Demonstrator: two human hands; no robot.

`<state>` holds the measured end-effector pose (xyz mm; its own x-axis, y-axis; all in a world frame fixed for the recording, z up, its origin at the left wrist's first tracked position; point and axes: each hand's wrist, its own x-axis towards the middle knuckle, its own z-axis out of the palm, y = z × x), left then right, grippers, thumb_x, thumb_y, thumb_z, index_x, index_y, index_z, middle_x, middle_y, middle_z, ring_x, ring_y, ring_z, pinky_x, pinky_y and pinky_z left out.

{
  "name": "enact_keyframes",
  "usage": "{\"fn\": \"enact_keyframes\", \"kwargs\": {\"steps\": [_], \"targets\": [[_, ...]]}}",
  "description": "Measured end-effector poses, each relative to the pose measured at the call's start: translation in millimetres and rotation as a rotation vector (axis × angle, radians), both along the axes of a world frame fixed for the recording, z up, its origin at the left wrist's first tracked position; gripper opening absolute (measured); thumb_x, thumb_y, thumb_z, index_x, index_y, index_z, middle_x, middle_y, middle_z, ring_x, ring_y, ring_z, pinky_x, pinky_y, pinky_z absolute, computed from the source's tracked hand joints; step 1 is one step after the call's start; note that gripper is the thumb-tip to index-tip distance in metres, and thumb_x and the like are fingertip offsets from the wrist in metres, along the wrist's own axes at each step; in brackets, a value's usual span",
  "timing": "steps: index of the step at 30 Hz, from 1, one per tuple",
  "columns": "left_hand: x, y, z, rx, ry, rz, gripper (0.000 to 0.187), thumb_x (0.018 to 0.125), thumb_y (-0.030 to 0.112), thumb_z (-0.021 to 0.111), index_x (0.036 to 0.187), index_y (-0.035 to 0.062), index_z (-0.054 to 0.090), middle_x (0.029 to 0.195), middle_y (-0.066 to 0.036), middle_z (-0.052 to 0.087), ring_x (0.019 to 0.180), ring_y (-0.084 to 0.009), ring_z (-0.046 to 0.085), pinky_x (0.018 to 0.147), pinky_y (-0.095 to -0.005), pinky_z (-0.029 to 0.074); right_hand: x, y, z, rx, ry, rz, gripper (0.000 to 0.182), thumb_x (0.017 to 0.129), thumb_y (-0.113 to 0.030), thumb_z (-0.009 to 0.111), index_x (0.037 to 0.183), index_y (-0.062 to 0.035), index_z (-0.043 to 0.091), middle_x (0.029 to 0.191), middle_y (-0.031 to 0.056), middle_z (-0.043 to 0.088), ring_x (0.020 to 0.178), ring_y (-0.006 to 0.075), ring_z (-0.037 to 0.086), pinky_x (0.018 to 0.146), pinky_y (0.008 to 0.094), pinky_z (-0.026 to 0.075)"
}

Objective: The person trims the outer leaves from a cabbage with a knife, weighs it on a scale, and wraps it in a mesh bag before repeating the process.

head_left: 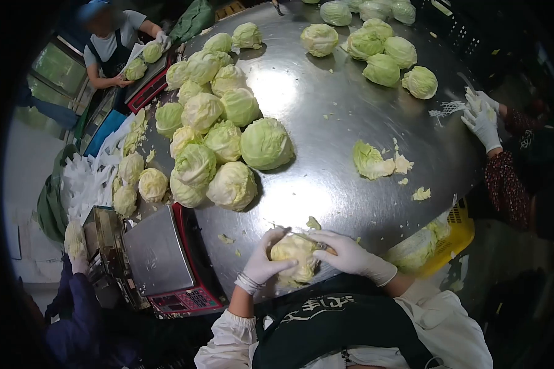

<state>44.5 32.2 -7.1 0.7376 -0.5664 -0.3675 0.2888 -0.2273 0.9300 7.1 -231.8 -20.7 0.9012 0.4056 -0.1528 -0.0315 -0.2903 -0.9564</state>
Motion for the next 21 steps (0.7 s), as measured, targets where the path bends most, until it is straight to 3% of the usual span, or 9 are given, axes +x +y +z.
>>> {"fn": "enact_keyframes", "kwargs": {"steps": [1, 2, 4, 6, 9, 11, 12, 14, 21], "targets": [[-3, -9, 8, 0.035, 0.091, 0.229, 0.082, 0.082, 0.014, 0.084, 0.148, -0.0032, 0.039, 0.141, -0.019, 0.053, 0.132, -0.0251, 0.051, 0.111, -0.0393, 0.043, -5, 5, -1, -0.039, -0.008, -0.018, 0.058, 0.101, -0.028, 0.061, 0.148, 0.0017, 0.046, 0.148, 0.0250, 0.049, 0.139, 0.0351, 0.047, 0.115, 0.0383, 0.037], [-3, -15, 12, 0.069, 0.180, 0.460, 0.083, 0.083, 0.016, 0.084, 0.149, -0.0043, 0.038, 0.141, -0.020, 0.053, 0.134, -0.0262, 0.049, 0.112, -0.0395, 0.041, -8, 6, -3, -0.038, -0.008, -0.024, 0.058, 0.101, -0.028, 0.061, 0.148, 0.0017, 0.046, 0.148, 0.0250, 0.049, 0.139, 0.0351, 0.047, 0.115, 0.0383, 0.037], [-22, -18, -18, 0.083, -0.164, 0.426, 0.097, 0.078, 0.025, 0.089, 0.151, -0.0059, 0.033, 0.142, -0.022, 0.047, 0.133, -0.0301, 0.048, 0.111, -0.0408, 0.042, -11, 9, -7, -0.065, -0.016, -0.070, 0.061, 0.105, -0.037, 0.050, 0.153, -0.0014, 0.038, 0.150, 0.0258, 0.046, 0.139, 0.0377, 0.047, 0.113, 0.0394, 0.039], [-34, -29, -26, 0.165, -0.280, 0.470, 0.100, 0.075, 0.024, 0.090, 0.150, -0.0055, 0.031, 0.140, -0.022, 0.046, 0.129, -0.0296, 0.051, 0.109, -0.0409, 0.043, -11, 9, -5, -0.070, -0.067, -0.087, 0.057, 0.107, -0.036, 0.046, 0.153, -0.0034, 0.038, 0.147, 0.0250, 0.049, 0.134, 0.0396, 0.051, 0.110, 0.0417, 0.043], [-35, -39, -26, 0.161, -0.279, 0.540, 0.097, 0.073, 0.021, 0.089, 0.147, -0.0049, 0.032, 0.136, -0.022, 0.047, 0.127, -0.0290, 0.051, 0.109, -0.0414, 0.043, -6, 2, 14, -0.229, -0.086, -0.064, 0.054, 0.105, -0.034, 0.049, 0.151, -0.0047, 0.042, 0.140, 0.0205, 0.055, 0.119, 0.0383, 0.062, 0.098, 0.0436, 0.051], [-35, -43, -19, 0.141, -0.266, 0.546, 0.093, 0.073, 0.020, 0.088, 0.145, -0.0046, 0.034, 0.134, -0.021, 0.048, 0.126, -0.0289, 0.051, 0.108, -0.0416, 0.043, -4, -1, 24, -0.363, -0.221, -0.017, 0.051, 0.102, -0.030, 0.052, 0.147, -0.0065, 0.048, 0.131, 0.0143, 0.061, 0.099, 0.0342, 0.069, 0.082, 0.0434, 0.057], [-35, -46, -18, 0.123, -0.254, 0.549, 0.090, 0.072, 0.018, 0.087, 0.142, -0.0042, 0.036, 0.133, -0.021, 0.048, 0.125, -0.0287, 0.051, 0.107, -0.0418, 0.044, -5, -1, 27, -0.365, -0.218, -0.014, 0.051, 0.102, -0.030, 0.052, 0.147, -0.0065, 0.048, 0.131, 0.0143, 0.061, 0.099, 0.0342, 0.069, 0.082, 0.0434, 0.057], [-39, -45, -29, 0.158, -0.294, 0.562, 0.088, 0.072, 0.018, 0.087, 0.141, -0.0041, 0.037, 0.129, -0.021, 0.050, 0.123, -0.0294, 0.052, 0.106, -0.0424, 0.044, -5, 1, 28, -0.435, -0.308, -0.012, 0.050, 0.099, -0.029, 0.056, 0.145, -0.0082, 0.052, 0.125, 0.0097, 0.063, 0.084, 0.0287, 0.072, 0.067, 0.0392, 0.058], [-40, -55, -33, 0.261, -0.411, 0.619, 0.085, 0.071, 0.019, 0.087, 0.137, -0.0058, 0.040, 0.120, -0.023, 0.052, 0.112, -0.0351, 0.055, 0.100, -0.0466, 0.045, 12, 16, 30, -0.598, -0.471, -0.057, 0.049, 0.098, -0.029, 0.059, 0.143, -0.0122, 0.053, 0.109, 0.0062, 0.066, 0.068, 0.0257, 0.069, 0.056, 0.0364, 0.055]]}}
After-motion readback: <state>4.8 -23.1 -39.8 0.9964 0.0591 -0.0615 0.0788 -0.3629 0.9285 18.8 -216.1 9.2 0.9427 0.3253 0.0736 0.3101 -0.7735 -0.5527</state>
